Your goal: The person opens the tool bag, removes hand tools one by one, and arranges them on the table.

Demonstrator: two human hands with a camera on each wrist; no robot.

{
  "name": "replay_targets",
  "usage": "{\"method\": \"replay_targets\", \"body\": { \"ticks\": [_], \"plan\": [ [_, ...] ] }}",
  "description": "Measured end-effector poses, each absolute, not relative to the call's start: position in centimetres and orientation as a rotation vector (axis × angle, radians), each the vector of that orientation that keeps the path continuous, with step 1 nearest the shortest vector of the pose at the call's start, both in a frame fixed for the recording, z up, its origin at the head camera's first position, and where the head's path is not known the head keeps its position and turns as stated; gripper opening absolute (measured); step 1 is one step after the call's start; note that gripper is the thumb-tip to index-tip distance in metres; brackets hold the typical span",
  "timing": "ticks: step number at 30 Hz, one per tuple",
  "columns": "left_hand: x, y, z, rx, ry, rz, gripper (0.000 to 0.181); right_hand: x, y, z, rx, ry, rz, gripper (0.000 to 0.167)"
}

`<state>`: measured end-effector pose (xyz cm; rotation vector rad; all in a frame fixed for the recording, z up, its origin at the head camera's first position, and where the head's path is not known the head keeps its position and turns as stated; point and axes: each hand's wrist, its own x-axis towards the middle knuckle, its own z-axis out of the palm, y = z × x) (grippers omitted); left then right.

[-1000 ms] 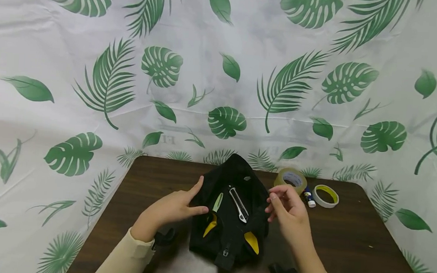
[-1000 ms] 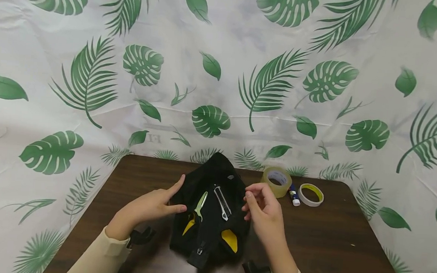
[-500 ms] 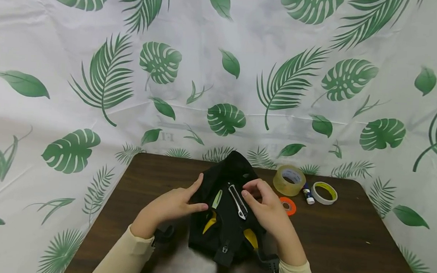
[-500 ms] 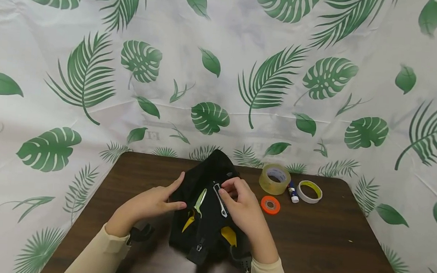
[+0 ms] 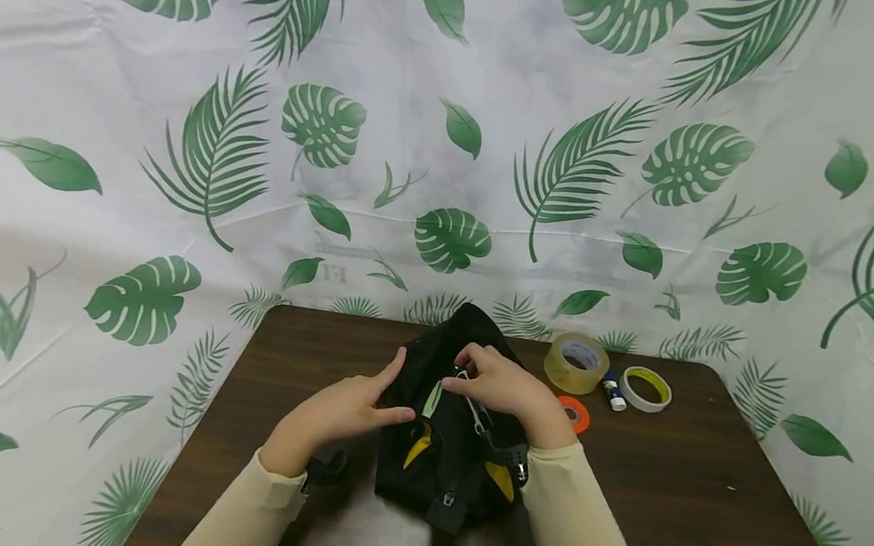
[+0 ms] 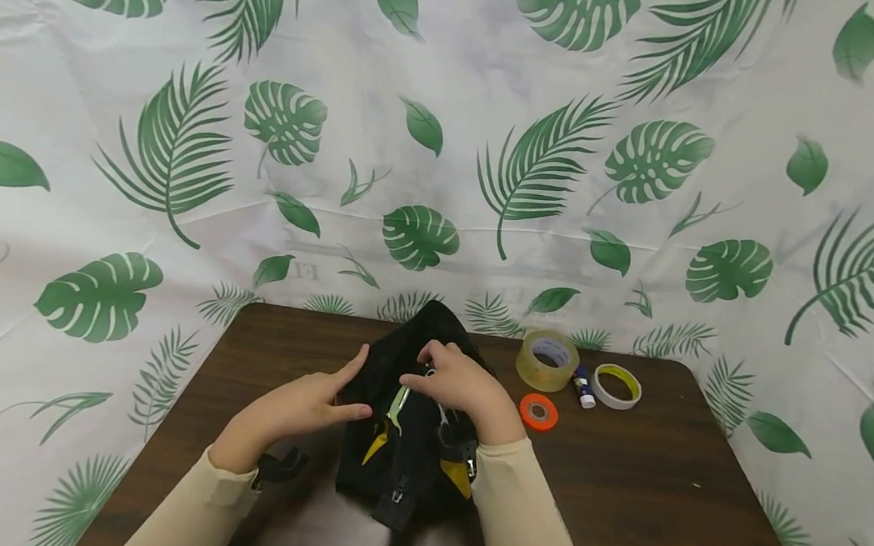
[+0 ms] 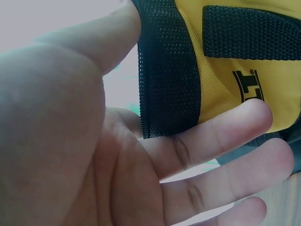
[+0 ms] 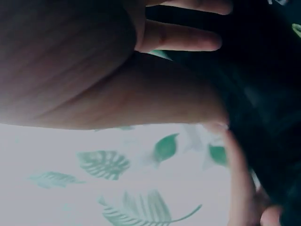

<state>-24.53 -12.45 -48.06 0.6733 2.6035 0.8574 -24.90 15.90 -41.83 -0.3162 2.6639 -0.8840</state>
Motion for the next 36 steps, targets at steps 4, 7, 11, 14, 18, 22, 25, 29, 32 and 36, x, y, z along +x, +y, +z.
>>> {"method": "replay_targets", "body": {
  "ticks": [4, 7, 11, 14, 18, 22, 25, 29, 32, 36],
  "plan": [
    [-24.4, -12.6, -47.9, 0.677, 2.6, 0.861, 0.103, -26.7, 15.0, -43.4, -0.289, 2.622, -0.74, 0.094],
    [-24.4, -12.7, -47.9, 0.681, 2.597, 0.856, 0.103, -27.5, 14.9, -44.9, -0.24, 2.592, -0.621, 0.117],
    [-24.4, -12.6, -47.8, 0.682, 2.589, 0.846, 0.104, -28.1, 15.4, -46.6, -0.18, 2.551, -0.622, 0.116],
    [-24.4, -12.6, -47.7, 0.68, 2.592, 0.844, 0.104, -28.5, 15.8, -47.6, -0.168, 2.545, -0.666, 0.114],
    [-24.5, -12.7, -47.7, 0.675, 2.602, 0.837, 0.104, -29.0, 16.3, -48.8, -0.168, 2.542, -0.609, 0.117],
    [-24.5, -12.8, -48.0, 0.666, 2.599, 0.826, 0.104, -29.1, 16.4, -49.5, -0.178, 2.517, -0.56, 0.12],
    [-24.5, -12.9, -47.9, 0.668, 2.59, 0.833, 0.105, -29.2, 16.5, -49.8, -0.181, 2.503, -0.573, 0.114],
    [-24.5, -12.9, -47.7, 0.67, 2.583, 0.837, 0.106, -29.3, 16.5, -50.0, -0.193, 2.501, -0.577, 0.104],
    [-24.5, -12.8, -47.6, 0.663, 2.579, 0.831, 0.106, -29.5, 16.5, -50.3, -0.206, 2.511, -0.574, 0.103],
    [-24.4, -12.8, -47.7, 0.656, 2.576, 0.821, 0.105, -29.6, 16.5, -50.8, -0.215, 2.548, -0.546, 0.103]
  ]
}}
